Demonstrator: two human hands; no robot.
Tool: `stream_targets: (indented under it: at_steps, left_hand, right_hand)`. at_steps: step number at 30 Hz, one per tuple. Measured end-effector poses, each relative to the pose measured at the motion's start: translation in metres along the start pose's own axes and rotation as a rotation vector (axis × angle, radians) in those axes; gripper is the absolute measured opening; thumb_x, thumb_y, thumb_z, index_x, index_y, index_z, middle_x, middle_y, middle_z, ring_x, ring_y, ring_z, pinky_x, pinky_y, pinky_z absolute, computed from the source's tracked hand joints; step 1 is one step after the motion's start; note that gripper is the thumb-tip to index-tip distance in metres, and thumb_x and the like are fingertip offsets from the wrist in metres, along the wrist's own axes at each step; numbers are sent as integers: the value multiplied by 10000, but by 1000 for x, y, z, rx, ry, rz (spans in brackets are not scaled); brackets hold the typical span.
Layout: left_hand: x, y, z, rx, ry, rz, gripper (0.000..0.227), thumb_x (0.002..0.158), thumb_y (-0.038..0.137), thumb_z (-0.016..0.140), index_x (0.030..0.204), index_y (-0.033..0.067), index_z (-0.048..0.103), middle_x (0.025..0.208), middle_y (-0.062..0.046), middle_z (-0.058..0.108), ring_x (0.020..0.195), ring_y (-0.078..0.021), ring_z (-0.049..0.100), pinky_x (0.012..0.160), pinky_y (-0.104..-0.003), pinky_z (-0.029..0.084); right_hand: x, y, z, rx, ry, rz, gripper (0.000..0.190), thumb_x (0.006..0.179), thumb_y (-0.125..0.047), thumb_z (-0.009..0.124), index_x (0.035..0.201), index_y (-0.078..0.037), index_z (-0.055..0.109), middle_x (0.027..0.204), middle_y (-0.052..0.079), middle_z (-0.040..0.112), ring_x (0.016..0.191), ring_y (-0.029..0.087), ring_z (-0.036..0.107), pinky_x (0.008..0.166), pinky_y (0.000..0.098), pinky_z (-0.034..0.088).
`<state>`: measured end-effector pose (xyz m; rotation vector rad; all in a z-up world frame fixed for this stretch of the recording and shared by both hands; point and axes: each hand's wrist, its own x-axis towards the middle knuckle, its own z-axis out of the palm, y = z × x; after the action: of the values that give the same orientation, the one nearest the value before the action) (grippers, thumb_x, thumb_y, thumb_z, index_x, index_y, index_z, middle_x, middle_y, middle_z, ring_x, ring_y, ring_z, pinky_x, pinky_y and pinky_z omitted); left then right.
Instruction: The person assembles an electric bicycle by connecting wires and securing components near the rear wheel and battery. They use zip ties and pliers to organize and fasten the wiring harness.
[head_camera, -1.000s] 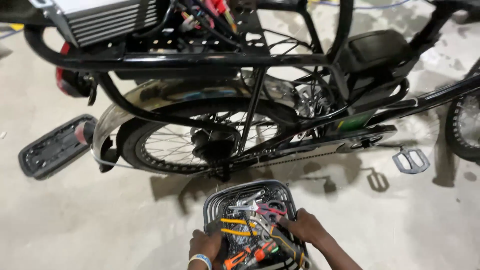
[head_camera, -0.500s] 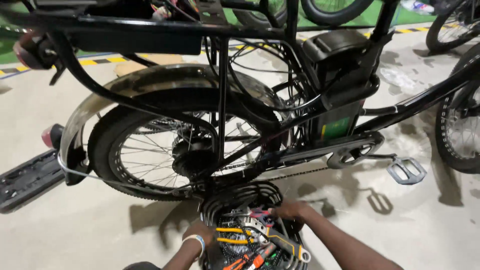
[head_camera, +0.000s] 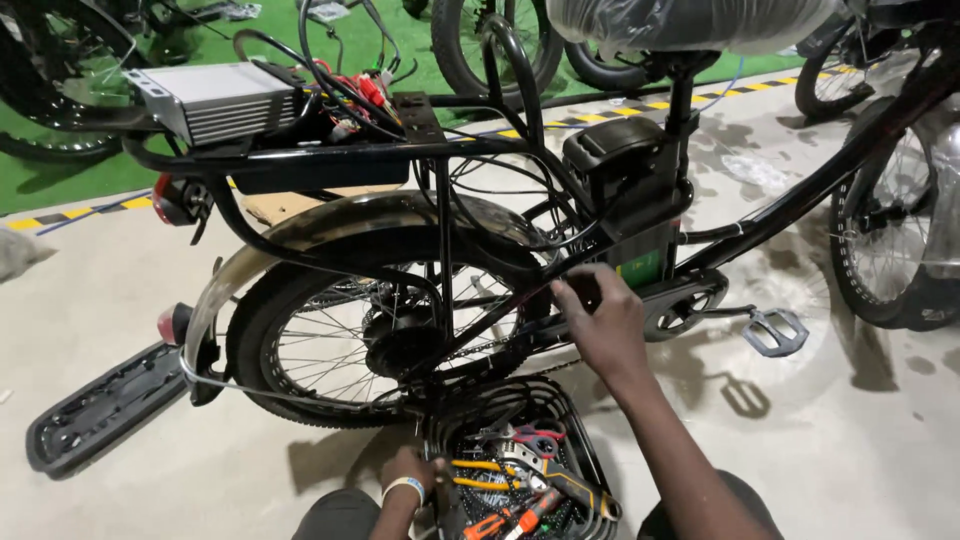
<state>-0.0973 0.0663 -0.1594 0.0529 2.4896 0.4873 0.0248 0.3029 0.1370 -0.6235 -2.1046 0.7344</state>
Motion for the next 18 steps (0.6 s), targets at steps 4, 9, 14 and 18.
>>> stream_targets:
  at_steps: [4,9,14,18]
  left_hand:
    - [20,-2,14,123,53,95,404,772,467,752,968,116,726,898,-95,744,807,-241,727,785,-352,559]
    - [-52,32,-10,-59,22,149,493,782,501,747,928,47,621,874,-105,672,777,-244,665,729,-366,549]
    - [-191,150,-121,-400,142,473,594,830,415,696,1291,75,536,1260,-180,589,1214,-345,552,1028,-460,461]
    - [-244,206,-176,-752,257,606,559,820,404,669,1247,52,591,1188,-197,662,1170,-362,591,998,-453,493]
  right_hand:
    - [2,5,-1,-7,-59,-113,338,846,-273,648,1038,6,654,1024,143,680,866,274,669,774,388,524]
    - [4,-8,-16,18,163,-393,178,778,-64,695,939,-7,643,1016,121,656,926,288,605,852,377,475]
    - [59,26,-15,-47,162,-478,418,777,-156,762,1140,-66,576,1085,122,606,983,328,567,859,459,476]
    - [85,49,-9,-33,-91,-544,691,803,-217,737,1403,-40,444,1046,319,645,899,535,611,835,621,470]
